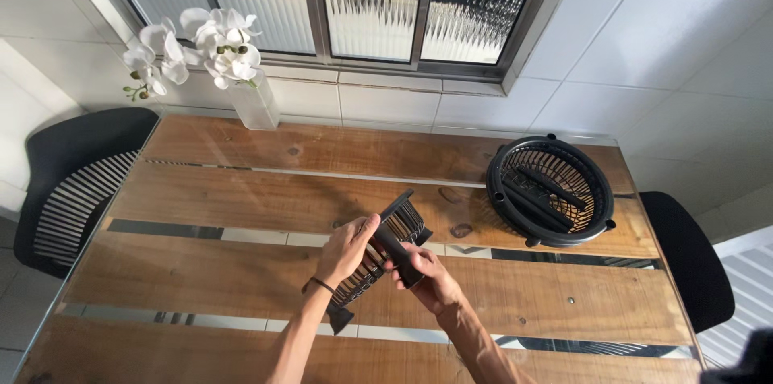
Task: The person disassembles a black wire-frame plant stand on a wooden table. They remove the top basket, detach the vertical support poles, and separate the base components, leaving the parts laid out on the table.
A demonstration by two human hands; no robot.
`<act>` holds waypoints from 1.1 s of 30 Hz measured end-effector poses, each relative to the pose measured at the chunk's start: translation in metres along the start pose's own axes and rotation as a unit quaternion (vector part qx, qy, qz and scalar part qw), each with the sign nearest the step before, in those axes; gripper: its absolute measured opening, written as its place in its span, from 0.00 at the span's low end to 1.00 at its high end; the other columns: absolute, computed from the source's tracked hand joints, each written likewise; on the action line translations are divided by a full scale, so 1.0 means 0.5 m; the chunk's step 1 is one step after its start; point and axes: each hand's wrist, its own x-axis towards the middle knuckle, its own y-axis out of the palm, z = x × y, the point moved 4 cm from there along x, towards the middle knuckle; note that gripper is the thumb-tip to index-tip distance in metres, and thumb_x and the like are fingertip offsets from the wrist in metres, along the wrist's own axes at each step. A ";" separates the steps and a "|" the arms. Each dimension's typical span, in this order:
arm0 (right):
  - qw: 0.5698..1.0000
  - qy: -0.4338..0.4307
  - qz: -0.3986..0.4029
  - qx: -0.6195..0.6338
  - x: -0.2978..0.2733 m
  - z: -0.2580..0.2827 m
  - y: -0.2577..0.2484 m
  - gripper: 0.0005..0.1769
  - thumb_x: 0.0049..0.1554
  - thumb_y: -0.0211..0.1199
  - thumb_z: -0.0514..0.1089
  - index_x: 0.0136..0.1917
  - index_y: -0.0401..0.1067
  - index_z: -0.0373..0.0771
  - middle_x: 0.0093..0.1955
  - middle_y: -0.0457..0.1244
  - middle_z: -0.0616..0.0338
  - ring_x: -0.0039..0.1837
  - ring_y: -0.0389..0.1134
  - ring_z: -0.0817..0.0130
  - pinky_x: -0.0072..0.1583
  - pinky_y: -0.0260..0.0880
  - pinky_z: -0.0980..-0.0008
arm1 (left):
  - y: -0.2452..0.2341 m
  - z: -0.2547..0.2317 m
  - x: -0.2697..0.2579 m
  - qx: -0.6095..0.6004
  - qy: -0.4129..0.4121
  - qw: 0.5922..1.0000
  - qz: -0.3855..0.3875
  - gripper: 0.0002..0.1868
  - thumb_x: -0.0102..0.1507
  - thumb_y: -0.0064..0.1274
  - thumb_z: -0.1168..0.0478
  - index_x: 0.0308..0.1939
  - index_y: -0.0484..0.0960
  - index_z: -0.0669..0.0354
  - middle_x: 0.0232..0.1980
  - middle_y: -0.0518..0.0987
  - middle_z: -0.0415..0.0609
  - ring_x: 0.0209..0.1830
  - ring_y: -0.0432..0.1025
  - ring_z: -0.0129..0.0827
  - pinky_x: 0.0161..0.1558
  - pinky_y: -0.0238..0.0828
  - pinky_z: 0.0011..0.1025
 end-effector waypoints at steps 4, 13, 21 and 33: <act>0.998 0.046 -0.031 -0.021 0.009 0.014 -0.001 0.32 0.53 0.67 0.43 0.69 0.66 0.28 0.47 0.70 0.48 0.45 0.71 0.67 0.45 0.72 0.72 | 0.012 0.033 0.012 0.076 0.029 0.995 -0.066 0.38 0.68 0.26 0.28 0.49 0.85 0.50 0.38 0.86 0.49 0.40 0.78 0.39 0.44 0.73 0.44; 0.993 0.078 -0.034 -0.082 0.017 0.050 0.034 0.20 0.53 0.64 0.33 0.59 0.71 0.25 0.44 0.69 0.50 0.43 0.71 0.66 0.44 0.72 0.68 | -0.005 0.033 -0.001 -0.199 0.053 0.977 0.049 0.33 0.69 0.35 0.34 0.49 0.81 0.59 0.38 0.84 0.54 0.29 0.80 0.33 0.27 0.78 0.31; 0.982 0.064 -0.037 -0.173 0.031 0.093 0.080 0.27 0.50 0.68 0.34 0.63 0.73 0.24 0.42 0.69 0.53 0.43 0.70 0.67 0.44 0.71 0.67 | -0.015 -0.001 -0.012 -0.172 0.014 0.984 -0.042 0.37 0.69 0.32 0.32 0.48 0.82 0.60 0.26 0.82 0.49 0.21 0.78 0.32 0.24 0.75 0.30; 0.863 -0.039 -0.092 -0.495 0.017 0.142 0.172 0.33 0.46 0.70 0.43 0.65 0.76 0.34 0.39 0.71 0.57 0.38 0.69 0.72 0.42 0.70 0.73 | -0.028 0.000 0.006 -0.143 0.031 0.986 -0.077 0.36 0.69 0.30 0.32 0.45 0.84 0.57 0.25 0.83 0.46 0.22 0.78 0.29 0.25 0.72 0.29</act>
